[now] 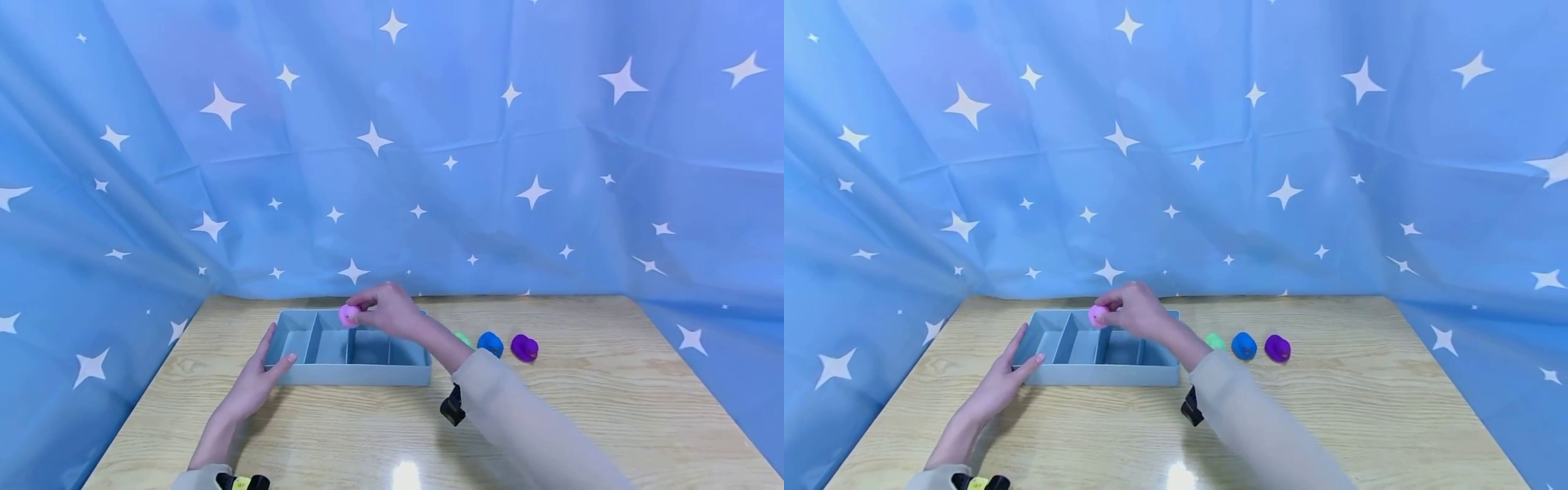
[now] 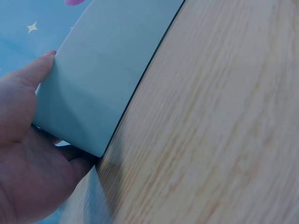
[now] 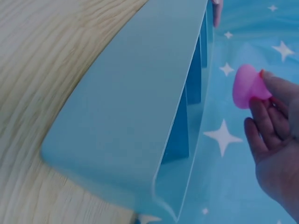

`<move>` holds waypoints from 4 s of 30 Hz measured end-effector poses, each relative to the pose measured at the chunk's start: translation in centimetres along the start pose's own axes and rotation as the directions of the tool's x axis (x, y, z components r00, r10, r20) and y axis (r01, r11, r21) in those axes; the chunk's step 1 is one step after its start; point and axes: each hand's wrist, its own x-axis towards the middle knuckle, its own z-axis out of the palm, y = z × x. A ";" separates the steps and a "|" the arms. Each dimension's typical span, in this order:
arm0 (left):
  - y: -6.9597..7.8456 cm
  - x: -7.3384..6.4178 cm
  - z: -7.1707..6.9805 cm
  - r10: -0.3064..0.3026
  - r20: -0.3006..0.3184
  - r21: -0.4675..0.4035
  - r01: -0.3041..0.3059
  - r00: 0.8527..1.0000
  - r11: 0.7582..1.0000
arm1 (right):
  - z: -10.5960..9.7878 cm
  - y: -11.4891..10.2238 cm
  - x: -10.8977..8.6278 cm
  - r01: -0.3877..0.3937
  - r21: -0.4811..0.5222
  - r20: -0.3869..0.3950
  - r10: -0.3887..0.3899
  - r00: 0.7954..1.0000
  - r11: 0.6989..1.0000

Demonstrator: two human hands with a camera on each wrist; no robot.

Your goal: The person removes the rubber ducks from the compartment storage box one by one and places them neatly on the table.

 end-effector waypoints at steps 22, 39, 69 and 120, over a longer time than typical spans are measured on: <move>0.1 -0.1 -0.1 -0.014 0.012 -0.016 0.014 1.000 1.000 | -5.9 4.6 -6.1 0.077 -0.075 -0.102 -0.085 0.991 0.994; 0.0 -0.2 -0.1 0.009 0.022 -0.031 -0.009 1.000 0.999 | -8.5 7.1 -9.2 0.005 -0.125 -0.155 -0.025 0.988 0.992; 0.0 -0.1 -0.4 0.005 0.041 -0.005 -0.004 0.999 1.000 | -13.8 11.7 -14.9 -0.117 -0.204 -0.259 0.062 0.964 0.972; 0.0 0.0 -0.4 -0.008 0.049 -0.004 0.008 0.999 1.000 | -15.8 20.7 -21.9 -0.230 -0.265 -0.282 0.153 0.947 0.936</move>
